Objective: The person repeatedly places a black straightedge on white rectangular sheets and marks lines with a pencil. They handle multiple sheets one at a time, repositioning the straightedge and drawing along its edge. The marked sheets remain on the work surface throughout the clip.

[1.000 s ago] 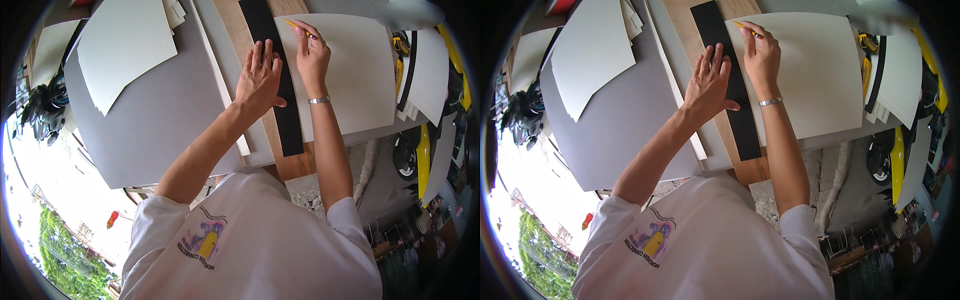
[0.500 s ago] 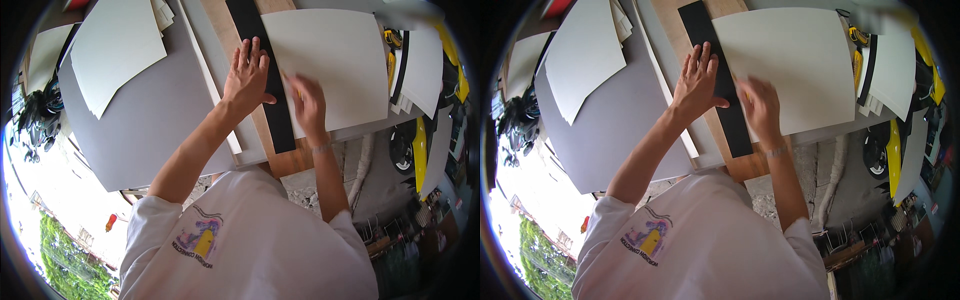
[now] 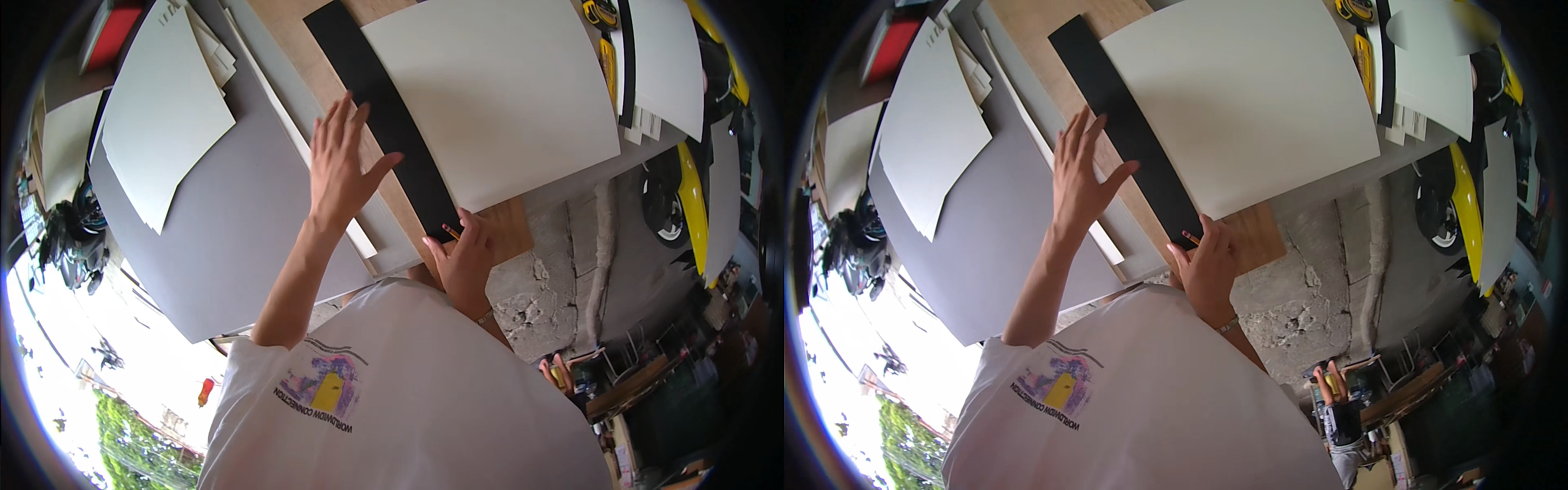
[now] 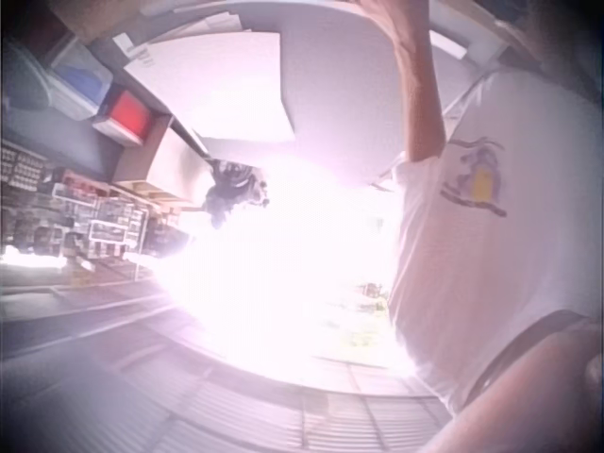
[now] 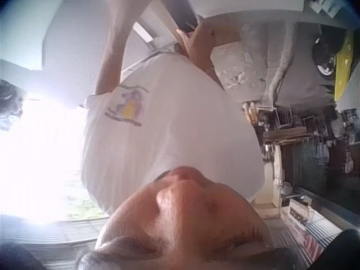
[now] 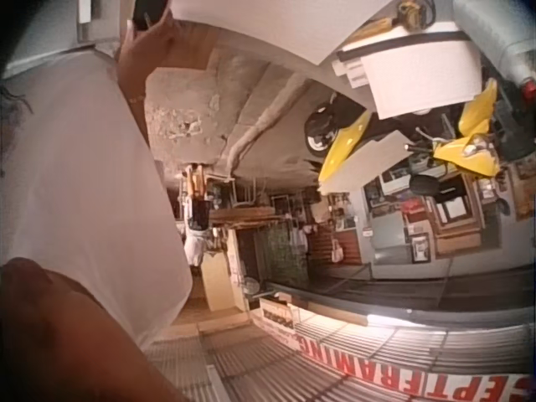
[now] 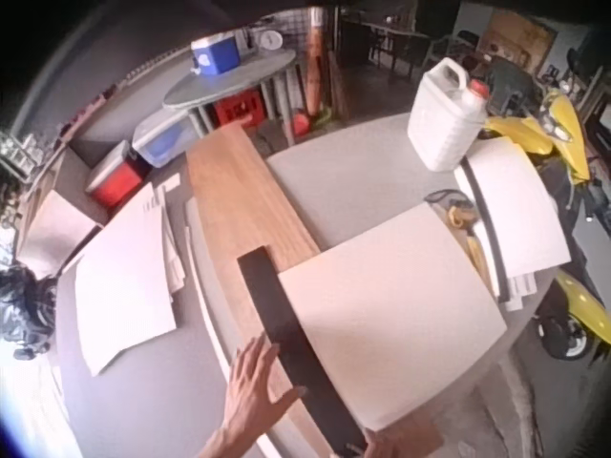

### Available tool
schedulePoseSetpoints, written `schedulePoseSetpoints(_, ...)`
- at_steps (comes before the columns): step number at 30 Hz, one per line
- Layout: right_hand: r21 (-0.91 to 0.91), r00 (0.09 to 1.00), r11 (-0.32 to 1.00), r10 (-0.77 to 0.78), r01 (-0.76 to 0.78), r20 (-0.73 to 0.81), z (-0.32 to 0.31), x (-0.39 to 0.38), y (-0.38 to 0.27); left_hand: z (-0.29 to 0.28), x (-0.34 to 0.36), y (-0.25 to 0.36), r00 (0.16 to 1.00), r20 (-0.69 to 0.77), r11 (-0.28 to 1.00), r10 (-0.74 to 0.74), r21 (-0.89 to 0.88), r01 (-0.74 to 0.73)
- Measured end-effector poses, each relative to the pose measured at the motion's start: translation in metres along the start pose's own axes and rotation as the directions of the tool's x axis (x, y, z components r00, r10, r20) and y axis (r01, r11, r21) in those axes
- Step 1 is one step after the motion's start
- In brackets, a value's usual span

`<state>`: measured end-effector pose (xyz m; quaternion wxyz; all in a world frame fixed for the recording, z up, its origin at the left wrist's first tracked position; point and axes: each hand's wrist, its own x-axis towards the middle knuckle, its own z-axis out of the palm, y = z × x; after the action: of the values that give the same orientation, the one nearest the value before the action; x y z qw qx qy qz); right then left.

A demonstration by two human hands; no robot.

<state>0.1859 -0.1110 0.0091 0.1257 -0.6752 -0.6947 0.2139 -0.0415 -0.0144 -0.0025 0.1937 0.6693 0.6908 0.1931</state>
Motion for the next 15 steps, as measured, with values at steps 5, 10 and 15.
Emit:
schedulePoseSetpoints(5, 0.123, 0.926, 0.979, 0.110, -0.164, 0.361, -0.024, 0.032, 0.000, 0.000, -0.052, -0.023, 0.982, -0.173, 0.997, -0.077, -0.006, 0.077)
schedulePoseSetpoints(10, 0.588, 0.836, 0.659, 0.117, -0.470, 0.536, -0.105, 0.079, 0.052, 0.015, -0.026, -0.001, 0.987, -0.154, 0.999, -0.040, 0.002, 0.041)
schedulePoseSetpoints(15, 0.764, 0.838, 0.451, 0.504, -0.463, 0.210, -0.158, 0.041, 0.114, 0.073, 0.102, 0.010, 0.959, -0.047, 0.951, 0.278, 0.153, -0.268)
